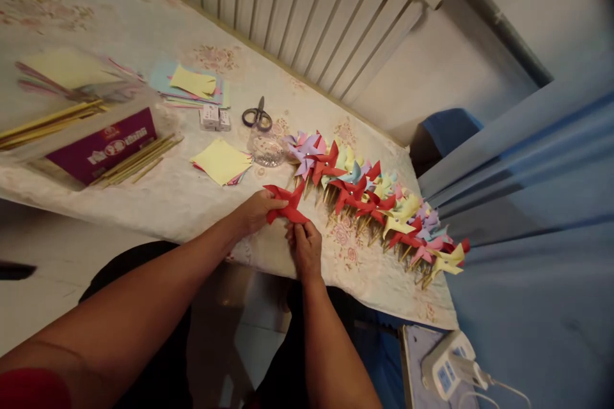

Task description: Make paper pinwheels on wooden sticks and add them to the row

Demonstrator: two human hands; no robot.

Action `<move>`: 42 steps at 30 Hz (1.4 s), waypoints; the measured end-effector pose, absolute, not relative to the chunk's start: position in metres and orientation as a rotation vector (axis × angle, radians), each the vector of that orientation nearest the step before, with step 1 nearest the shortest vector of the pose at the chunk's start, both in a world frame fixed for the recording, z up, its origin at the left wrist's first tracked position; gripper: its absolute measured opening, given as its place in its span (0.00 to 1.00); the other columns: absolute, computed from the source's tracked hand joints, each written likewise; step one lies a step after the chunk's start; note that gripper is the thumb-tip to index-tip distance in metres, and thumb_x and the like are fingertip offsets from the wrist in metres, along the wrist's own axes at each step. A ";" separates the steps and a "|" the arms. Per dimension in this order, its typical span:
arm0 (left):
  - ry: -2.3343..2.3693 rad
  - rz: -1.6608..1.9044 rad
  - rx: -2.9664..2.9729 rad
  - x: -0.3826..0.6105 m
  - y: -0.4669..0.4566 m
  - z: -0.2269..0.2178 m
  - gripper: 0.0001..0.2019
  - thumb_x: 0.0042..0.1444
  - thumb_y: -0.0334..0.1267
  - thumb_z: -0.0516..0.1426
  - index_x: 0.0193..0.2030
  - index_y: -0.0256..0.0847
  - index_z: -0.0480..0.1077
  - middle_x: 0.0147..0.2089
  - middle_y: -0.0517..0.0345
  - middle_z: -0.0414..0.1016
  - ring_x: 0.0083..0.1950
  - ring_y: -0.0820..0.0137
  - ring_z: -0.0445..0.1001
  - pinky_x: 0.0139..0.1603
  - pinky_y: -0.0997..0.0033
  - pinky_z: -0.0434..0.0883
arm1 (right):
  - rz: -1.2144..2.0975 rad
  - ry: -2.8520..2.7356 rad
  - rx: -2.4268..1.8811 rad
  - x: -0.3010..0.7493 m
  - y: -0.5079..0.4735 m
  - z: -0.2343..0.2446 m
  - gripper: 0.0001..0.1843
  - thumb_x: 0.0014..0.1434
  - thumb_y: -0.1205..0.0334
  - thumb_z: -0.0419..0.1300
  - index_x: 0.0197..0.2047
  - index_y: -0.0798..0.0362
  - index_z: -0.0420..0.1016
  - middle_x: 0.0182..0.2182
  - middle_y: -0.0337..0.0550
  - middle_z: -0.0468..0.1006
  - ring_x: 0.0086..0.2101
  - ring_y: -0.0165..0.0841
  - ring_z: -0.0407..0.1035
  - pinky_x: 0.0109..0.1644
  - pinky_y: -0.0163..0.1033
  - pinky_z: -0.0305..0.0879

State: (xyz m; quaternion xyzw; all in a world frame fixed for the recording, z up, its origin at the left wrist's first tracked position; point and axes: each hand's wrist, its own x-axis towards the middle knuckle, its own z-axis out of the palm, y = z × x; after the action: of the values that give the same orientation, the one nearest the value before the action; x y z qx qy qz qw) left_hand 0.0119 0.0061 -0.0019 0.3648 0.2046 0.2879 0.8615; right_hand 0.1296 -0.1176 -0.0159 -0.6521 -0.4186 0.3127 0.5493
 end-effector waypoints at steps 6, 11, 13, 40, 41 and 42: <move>0.518 0.621 0.786 0.014 0.006 0.002 0.07 0.42 0.30 0.66 0.30 0.31 0.76 0.29 0.50 0.80 0.28 0.69 0.75 0.31 0.72 0.69 | 0.876 -0.792 -1.307 0.134 -0.103 -0.010 0.16 0.63 0.48 0.55 0.37 0.53 0.74 0.21 0.34 0.70 0.23 0.29 0.64 0.31 0.34 0.62; 0.531 0.624 0.771 0.015 0.004 0.006 0.08 0.42 0.27 0.66 0.33 0.31 0.78 0.31 0.51 0.81 0.30 0.68 0.76 0.35 0.71 0.69 | 0.784 -0.718 -1.312 0.140 -0.080 -0.006 0.21 0.63 0.46 0.51 0.37 0.54 0.75 0.29 0.41 0.77 0.29 0.31 0.68 0.36 0.36 0.66; 0.531 0.615 0.774 0.016 0.004 0.005 0.09 0.42 0.28 0.66 0.33 0.31 0.78 0.32 0.51 0.81 0.31 0.68 0.76 0.36 0.71 0.68 | 0.787 -0.706 -1.312 0.142 -0.073 -0.007 0.23 0.62 0.43 0.51 0.34 0.54 0.75 0.28 0.40 0.76 0.29 0.31 0.67 0.36 0.36 0.66; 0.692 0.646 1.197 0.008 0.002 -0.002 0.07 0.45 0.34 0.63 0.32 0.34 0.77 0.30 0.56 0.79 0.31 0.69 0.74 0.32 0.74 0.66 | 0.957 -0.786 -1.373 0.144 -0.074 -0.013 0.13 0.46 0.56 0.69 0.32 0.55 0.79 0.26 0.36 0.80 0.26 0.28 0.70 0.32 0.33 0.65; 0.680 0.639 1.197 0.008 0.001 -0.002 0.09 0.45 0.35 0.63 0.34 0.34 0.77 0.31 0.55 0.79 0.33 0.68 0.75 0.34 0.73 0.68 | 0.963 -0.786 -1.373 0.144 -0.074 -0.013 0.13 0.45 0.55 0.70 0.32 0.55 0.79 0.26 0.37 0.81 0.26 0.29 0.70 0.32 0.33 0.65; 0.676 0.637 1.199 0.009 0.001 -0.002 0.10 0.45 0.35 0.63 0.35 0.33 0.77 0.32 0.55 0.80 0.35 0.67 0.76 0.35 0.73 0.69 | 0.968 -0.787 -1.372 0.144 -0.075 -0.013 0.14 0.45 0.55 0.70 0.32 0.55 0.80 0.27 0.37 0.81 0.26 0.29 0.70 0.32 0.33 0.66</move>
State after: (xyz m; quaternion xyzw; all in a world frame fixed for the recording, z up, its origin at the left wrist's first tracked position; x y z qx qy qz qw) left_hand 0.0086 0.0012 -0.0025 0.5438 0.3065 0.2888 0.7259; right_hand 0.1445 -0.0747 -0.0129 -0.5918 -0.3395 0.4177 0.6001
